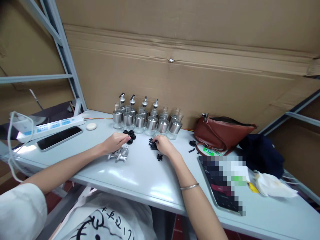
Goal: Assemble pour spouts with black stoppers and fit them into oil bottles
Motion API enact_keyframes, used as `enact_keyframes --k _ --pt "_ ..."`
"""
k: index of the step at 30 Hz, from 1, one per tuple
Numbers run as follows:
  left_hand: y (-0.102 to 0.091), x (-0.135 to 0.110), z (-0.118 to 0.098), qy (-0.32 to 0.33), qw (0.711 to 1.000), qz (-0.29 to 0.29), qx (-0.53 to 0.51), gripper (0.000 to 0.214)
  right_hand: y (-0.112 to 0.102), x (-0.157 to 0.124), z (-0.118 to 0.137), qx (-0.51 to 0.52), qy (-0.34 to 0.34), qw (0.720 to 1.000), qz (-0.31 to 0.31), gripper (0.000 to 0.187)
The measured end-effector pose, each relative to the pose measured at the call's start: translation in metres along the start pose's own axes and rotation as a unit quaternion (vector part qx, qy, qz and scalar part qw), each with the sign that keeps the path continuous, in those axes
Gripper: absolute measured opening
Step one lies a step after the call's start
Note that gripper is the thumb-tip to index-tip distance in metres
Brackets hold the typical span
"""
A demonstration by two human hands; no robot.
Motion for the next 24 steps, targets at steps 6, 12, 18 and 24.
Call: enact_keyframes --k 6,12,18,24 --pt "0.0 0.0 -0.001 0.01 1.0 0.008 0.004 0.052 0.005 0.001 0.003 0.004 -0.014 1.0 -0.003 0.041" --pt "-0.003 -0.002 0.0 0.007 1.0 0.007 0.019 0.053 0.001 0.0 0.006 0.007 -0.02 1.0 0.002 0.043" --pt "-0.003 -0.002 -0.001 0.02 1.0 0.006 0.021 0.049 -0.003 -0.002 0.007 0.014 -0.022 1.0 0.005 0.041" --pt "-0.003 0.0 0.002 -0.025 0.999 0.002 0.024 0.027 -0.022 -0.005 0.018 0.069 -0.041 0.987 -0.142 0.02"
Point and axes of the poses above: each hand's wrist, its own x-axis towards the middle knuckle, its own y-axis out of the palm, z = x × y, the point moved 5 cm from there along x, towards the middle knuckle, and after that the axes turned 7 degrees about z, right-handed, at the moved point
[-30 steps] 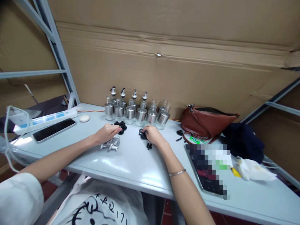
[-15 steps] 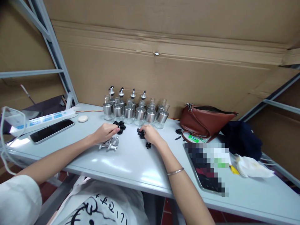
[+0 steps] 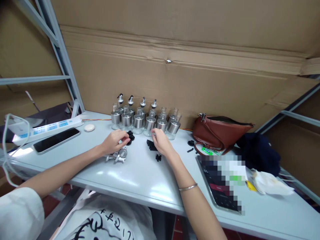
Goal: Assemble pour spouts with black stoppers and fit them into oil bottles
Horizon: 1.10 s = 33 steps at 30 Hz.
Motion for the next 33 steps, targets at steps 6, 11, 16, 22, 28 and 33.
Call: enact_keyframes --k 6,11,16,22,28,33 --pt "-0.001 0.001 0.001 -0.004 1.0 -0.023 0.015 0.019 -0.013 -0.003 0.038 -0.041 -0.052 0.996 -0.068 0.015" --pt "-0.006 0.001 -0.01 0.03 0.998 -0.016 0.053 0.046 -0.009 -0.006 0.063 0.078 -0.051 0.994 -0.051 0.017" --pt "-0.01 0.0 -0.026 0.058 0.995 -0.019 0.079 0.04 0.003 -0.01 0.077 0.276 -0.027 0.96 -0.033 0.031" --pt "-0.01 0.0 -0.018 0.059 0.993 -0.034 0.094 0.04 -0.002 -0.013 0.078 0.172 -0.097 0.979 -0.05 0.016" --pt "-0.011 0.0 -0.011 0.013 0.993 -0.072 0.09 0.036 -0.017 -0.021 0.082 0.02 -0.171 0.967 -0.187 0.014" --pt "-0.011 -0.002 -0.008 -0.026 0.993 -0.08 0.089 0.036 -0.009 -0.02 0.095 0.111 -0.166 0.973 -0.118 0.012"
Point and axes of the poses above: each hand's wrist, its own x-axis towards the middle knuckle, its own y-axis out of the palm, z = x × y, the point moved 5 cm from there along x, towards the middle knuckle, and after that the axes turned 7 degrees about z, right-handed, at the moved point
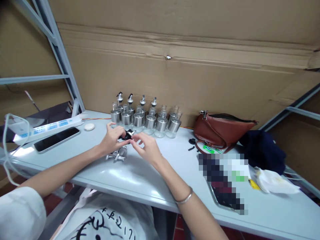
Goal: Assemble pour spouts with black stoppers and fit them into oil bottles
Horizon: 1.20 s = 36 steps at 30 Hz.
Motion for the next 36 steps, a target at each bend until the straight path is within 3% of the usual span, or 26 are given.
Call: enact_keyframes --k 4,9,14,23,31,36 --pt "0.001 -0.001 0.002 0.006 1.0 -0.005 -0.016 0.036 0.009 0.0 -0.001 0.04 0.027 0.999 0.011 0.015" --pt "0.0 0.0 -0.006 0.076 0.997 -0.003 -0.035 0.022 0.007 -0.001 -0.009 0.035 0.056 0.998 -0.011 0.017" --pt "-0.005 -0.001 -0.014 0.128 0.99 -0.042 -0.038 0.008 0.002 -0.002 -0.011 0.056 0.093 0.993 -0.038 0.013" --pt "-0.001 -0.004 -0.013 0.137 0.983 -0.05 -0.111 0.021 0.003 -0.003 -0.012 0.03 0.125 0.992 -0.016 0.014" --pt "0.001 -0.004 -0.014 0.16 0.981 -0.053 -0.094 0.024 0.003 -0.003 -0.022 0.027 0.179 0.983 -0.007 0.015" --pt "-0.001 0.0 -0.005 0.11 0.989 -0.045 -0.093 0.024 0.0 -0.002 -0.023 0.082 0.206 0.975 -0.004 0.015"
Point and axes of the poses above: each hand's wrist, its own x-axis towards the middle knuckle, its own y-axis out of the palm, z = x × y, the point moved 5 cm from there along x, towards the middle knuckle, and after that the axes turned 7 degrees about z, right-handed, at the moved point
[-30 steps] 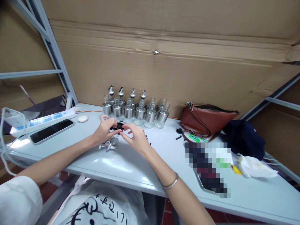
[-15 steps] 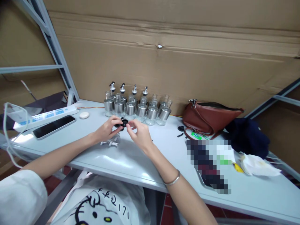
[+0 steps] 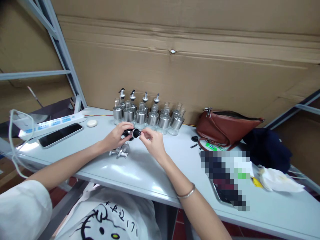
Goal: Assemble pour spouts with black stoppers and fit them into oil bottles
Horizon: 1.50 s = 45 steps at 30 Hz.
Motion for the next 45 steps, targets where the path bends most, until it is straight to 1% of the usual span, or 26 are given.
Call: enact_keyframes --k 2,5,10,13,15,17,19,22,26,29,31,34,36,39,42,45 --pt "-0.002 0.001 0.002 -0.004 1.0 0.011 0.014 0.018 -0.001 0.0 0.0 0.021 0.003 1.0 0.006 0.016" --pt "-0.004 0.002 0.001 0.01 0.999 0.019 0.035 0.011 0.0 0.001 -0.001 0.044 0.008 0.999 0.025 0.021" --pt "-0.004 0.002 -0.002 0.013 0.998 0.021 0.062 0.011 0.009 0.002 -0.007 0.03 0.032 0.994 0.097 0.03" --pt "-0.004 0.001 -0.001 0.001 0.999 0.001 0.053 0.016 0.015 0.002 -0.009 0.051 0.037 0.989 0.131 0.039" --pt "-0.004 0.001 0.0 0.008 0.999 -0.018 0.043 0.018 0.019 0.002 -0.011 0.11 0.053 0.982 0.144 0.044" --pt "-0.004 0.001 -0.002 0.028 0.998 -0.018 0.048 0.015 0.02 0.002 -0.012 0.18 0.08 0.971 0.136 0.047" --pt "-0.005 0.001 -0.005 0.043 0.997 -0.01 0.067 0.012 0.018 0.002 -0.014 0.217 0.099 0.965 0.109 0.049" --pt "-0.007 0.002 -0.009 0.049 0.993 -0.002 0.112 0.013 0.016 0.004 -0.017 0.215 0.112 0.967 0.081 0.052" --pt "-0.007 0.002 -0.012 0.041 0.987 0.019 0.155 0.02 0.02 0.003 -0.019 0.224 0.138 0.96 0.097 0.058" --pt "-0.009 0.003 -0.012 0.042 0.983 0.014 0.176 0.021 0.028 0.001 -0.017 0.27 0.164 0.939 0.137 0.058" --pt "-0.012 0.004 -0.012 0.048 0.981 0.006 0.189 0.022 0.033 -0.001 -0.015 0.324 0.195 0.914 0.147 0.056" --pt "-0.012 0.006 -0.007 0.038 0.977 0.01 0.21 0.023 0.035 -0.002 -0.014 0.405 0.246 0.874 0.104 0.05" --pt "-0.011 0.006 -0.003 0.028 0.973 0.02 0.229 0.025 0.036 -0.002 -0.012 0.429 0.261 0.862 0.076 0.048" --pt "-0.01 0.006 0.002 0.023 0.969 0.021 0.244 0.028 0.035 -0.001 -0.007 0.426 0.247 0.868 0.057 0.048" --pt "-0.012 0.007 0.003 0.023 0.971 0.004 0.239 0.027 0.032 0.0 -0.002 0.409 0.209 0.888 0.036 0.049" --pt "-0.016 0.009 0.002 0.031 0.97 -0.021 0.24 0.03 0.029 0.001 0.001 0.374 0.163 0.913 0.02 0.05"
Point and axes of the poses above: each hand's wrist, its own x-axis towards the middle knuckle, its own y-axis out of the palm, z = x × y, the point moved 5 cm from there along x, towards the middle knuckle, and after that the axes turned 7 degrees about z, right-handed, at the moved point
